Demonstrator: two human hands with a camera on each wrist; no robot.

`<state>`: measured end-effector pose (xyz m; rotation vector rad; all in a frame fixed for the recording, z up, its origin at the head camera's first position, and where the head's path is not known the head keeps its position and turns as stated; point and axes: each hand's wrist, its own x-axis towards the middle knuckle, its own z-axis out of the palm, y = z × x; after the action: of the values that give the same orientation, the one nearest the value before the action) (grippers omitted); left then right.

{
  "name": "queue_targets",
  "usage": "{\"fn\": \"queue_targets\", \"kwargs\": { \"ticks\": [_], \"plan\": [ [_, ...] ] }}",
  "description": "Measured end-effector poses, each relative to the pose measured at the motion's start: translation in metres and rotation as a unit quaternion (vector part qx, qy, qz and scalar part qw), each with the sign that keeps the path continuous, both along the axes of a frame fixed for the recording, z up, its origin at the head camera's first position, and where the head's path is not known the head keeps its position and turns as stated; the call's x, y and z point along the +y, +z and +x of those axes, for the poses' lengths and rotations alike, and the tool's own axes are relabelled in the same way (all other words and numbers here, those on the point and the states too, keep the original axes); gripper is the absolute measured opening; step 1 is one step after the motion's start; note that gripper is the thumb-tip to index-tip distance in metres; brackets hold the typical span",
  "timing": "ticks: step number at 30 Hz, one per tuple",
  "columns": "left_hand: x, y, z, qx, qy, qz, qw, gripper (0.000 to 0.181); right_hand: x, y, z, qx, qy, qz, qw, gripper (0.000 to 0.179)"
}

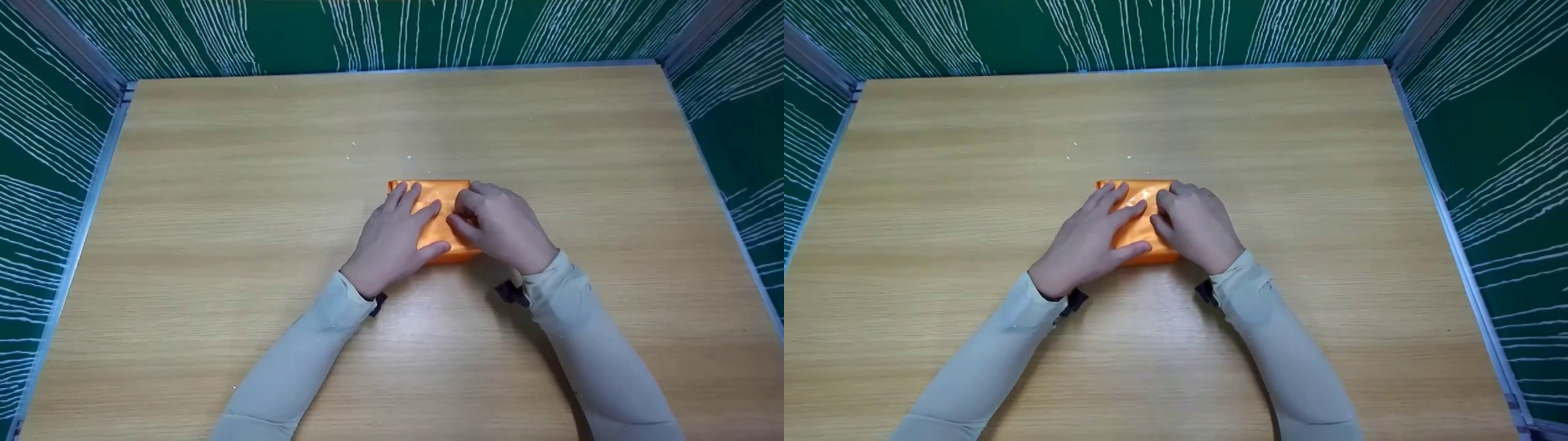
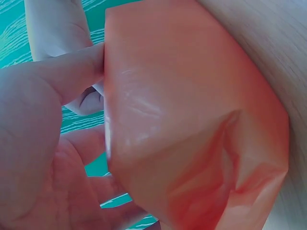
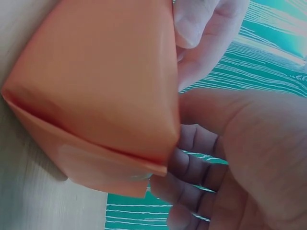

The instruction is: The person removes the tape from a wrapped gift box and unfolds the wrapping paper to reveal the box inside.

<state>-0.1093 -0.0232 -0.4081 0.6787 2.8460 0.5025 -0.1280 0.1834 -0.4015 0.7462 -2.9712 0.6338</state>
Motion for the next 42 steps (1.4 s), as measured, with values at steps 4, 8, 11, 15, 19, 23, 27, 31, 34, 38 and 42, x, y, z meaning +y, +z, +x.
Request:
{"fn": "queue_targets", "kwargs": {
  "ticks": [4,8,11,15,19,23,27,31,34,38,42],
  "plan": [
    [-0.0008,0.0002,-0.0006,-0.001,0.001,0.002,1.0000,0.073,-0.0015,0.0000,-0.0008,-0.001,-0.002,0.001,1.0000,0.017],
    [-0.0015,-0.0004,-0.0013,0.008,0.001,0.005,1.0000,0.072,-0.0015,0.0004,-0.0013,0.008,0.002,-0.014,0.9999,0.011],
    [-0.0016,-0.0010,-0.0017,0.018,0.000,0.006,0.9998,0.071,-0.0006,0.0002,-0.0014,0.022,0.009,-0.023,0.9994,0.007],
    [-0.0013,-0.0010,-0.0022,0.020,0.000,0.009,0.9998,0.072,0.0004,0.0003,-0.0013,0.033,0.014,-0.024,0.9991,0.006],
    [-0.0014,-0.0001,-0.0019,0.014,0.001,0.009,0.9999,0.072,-0.0003,0.0015,-0.0014,0.036,0.013,-0.018,0.9991,0.006],
    [-0.0012,0.0002,-0.0015,0.007,0.004,0.008,0.9999,0.073,-0.0013,0.0022,-0.0012,0.036,0.010,-0.015,0.9992,0.006],
    [-0.0008,0.0005,-0.0014,0.003,0.006,0.008,0.9999,0.073,-0.0018,0.0021,-0.0014,0.034,0.008,-0.012,0.9993,0.006],
    [-0.0004,0.0004,-0.0014,-0.002,0.005,0.008,0.9999,0.074,-0.0018,0.0018,-0.0013,0.029,0.006,-0.010,0.9995,0.006],
    [-0.0005,-0.0005,-0.0015,-0.002,0.003,0.010,0.9999,0.073,-0.0015,0.0013,-0.0012,0.031,0.007,-0.010,0.9995,0.006],
    [-0.0009,-0.0014,-0.0014,0.007,-0.001,0.011,0.9999,0.072,-0.0003,-0.0002,-0.0013,0.039,0.009,-0.013,0.9991,0.004],
    [-0.0009,-0.0017,-0.0013,0.013,-0.003,0.011,0.9998,0.072,0.0009,-0.0016,-0.0018,0.048,0.012,-0.018,0.9986,0.004]
  ]
}}
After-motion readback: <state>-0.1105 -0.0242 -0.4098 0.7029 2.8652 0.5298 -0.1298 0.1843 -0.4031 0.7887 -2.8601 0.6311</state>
